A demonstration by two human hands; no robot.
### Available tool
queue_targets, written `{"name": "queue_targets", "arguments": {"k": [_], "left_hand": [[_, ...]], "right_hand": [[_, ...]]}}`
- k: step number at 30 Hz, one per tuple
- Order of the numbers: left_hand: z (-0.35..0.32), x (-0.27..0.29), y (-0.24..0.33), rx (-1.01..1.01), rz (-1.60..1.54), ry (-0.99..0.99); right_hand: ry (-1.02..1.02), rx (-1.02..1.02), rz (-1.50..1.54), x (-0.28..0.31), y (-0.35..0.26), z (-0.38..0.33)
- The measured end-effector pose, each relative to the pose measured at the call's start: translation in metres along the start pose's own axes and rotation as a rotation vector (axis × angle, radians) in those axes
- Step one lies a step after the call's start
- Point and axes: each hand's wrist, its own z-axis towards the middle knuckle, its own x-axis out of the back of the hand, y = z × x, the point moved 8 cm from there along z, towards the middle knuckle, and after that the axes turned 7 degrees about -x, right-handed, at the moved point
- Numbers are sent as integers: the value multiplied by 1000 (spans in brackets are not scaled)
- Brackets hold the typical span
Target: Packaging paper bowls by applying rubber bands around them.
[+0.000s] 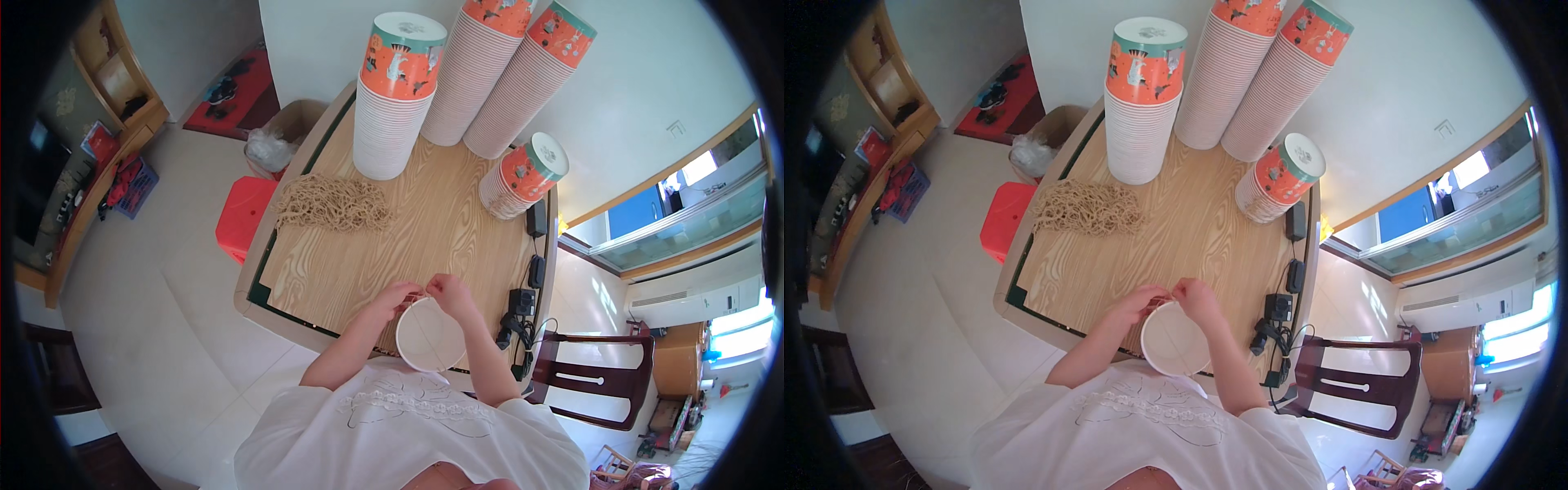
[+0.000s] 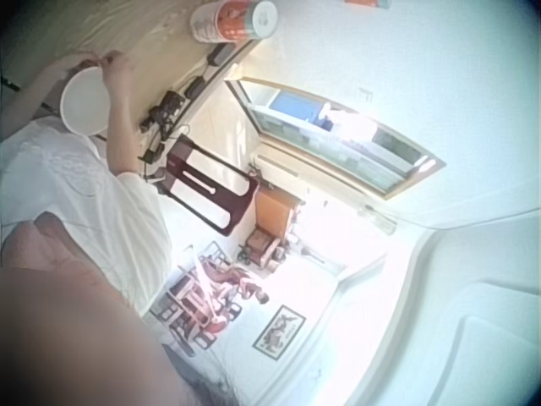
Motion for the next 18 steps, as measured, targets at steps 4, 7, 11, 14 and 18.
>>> {"name": "queue_targets", "arguments": {"k": [4,7,11,14,18], "left_hand": [[-6,-7,10,-28,-32,17],[-4,-3,12,-51,44,35],[-8,-7,14,-17,54,60],[-7,-5,12,-12,52,83],[-9,-4,14,-10,69,111]], "right_hand": [[42,49,-36,5,-4,-6],[56,28,79,7,-1,-4],[166,67,-16,16,-14,-10],[244,105,-60,18,-19,-12],[297,150,-82,18,-23,-15]]}}
